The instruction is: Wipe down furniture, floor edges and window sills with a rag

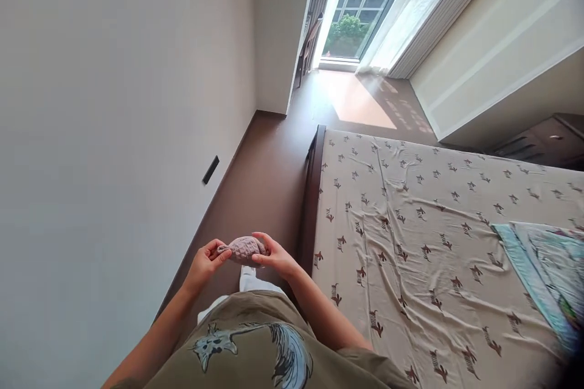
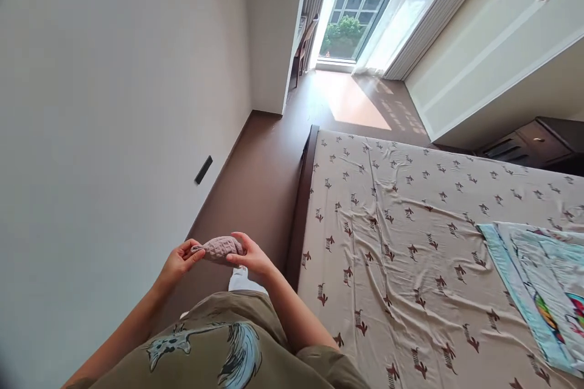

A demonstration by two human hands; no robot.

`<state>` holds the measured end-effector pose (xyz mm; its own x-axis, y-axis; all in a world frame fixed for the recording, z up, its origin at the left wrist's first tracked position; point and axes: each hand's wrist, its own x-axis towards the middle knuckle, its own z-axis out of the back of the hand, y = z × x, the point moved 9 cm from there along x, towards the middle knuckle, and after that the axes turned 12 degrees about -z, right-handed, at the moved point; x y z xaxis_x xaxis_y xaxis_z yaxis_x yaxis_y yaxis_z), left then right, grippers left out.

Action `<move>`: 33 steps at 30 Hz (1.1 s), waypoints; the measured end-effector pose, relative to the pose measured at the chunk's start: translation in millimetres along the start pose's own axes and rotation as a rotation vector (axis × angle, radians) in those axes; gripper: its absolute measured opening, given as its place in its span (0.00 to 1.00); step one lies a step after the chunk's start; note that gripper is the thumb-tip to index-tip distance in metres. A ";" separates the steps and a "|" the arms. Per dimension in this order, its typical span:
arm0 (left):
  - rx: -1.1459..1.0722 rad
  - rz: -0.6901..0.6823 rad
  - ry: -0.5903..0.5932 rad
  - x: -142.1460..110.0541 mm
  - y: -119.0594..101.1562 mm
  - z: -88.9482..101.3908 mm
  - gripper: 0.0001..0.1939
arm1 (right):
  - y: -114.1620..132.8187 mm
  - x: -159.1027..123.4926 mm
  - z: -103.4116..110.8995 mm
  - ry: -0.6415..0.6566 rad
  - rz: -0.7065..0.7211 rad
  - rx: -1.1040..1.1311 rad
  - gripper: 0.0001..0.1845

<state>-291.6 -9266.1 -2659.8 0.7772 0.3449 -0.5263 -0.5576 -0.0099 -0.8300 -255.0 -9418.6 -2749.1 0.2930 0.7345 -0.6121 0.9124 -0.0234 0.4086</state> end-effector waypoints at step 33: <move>0.313 0.021 0.739 1122.0 -196.9 -610.8 0.21 | 716.3 368.3 784.2 -0.748 0.645 1.028 0.19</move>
<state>868.2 -9450.4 -3199.6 0.6965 -0.3647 -0.6179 -0.5445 0.2922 -0.7862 730.6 -9696.7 -3212.8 0.5143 -0.1118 -0.8503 0.2667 -0.9215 0.2824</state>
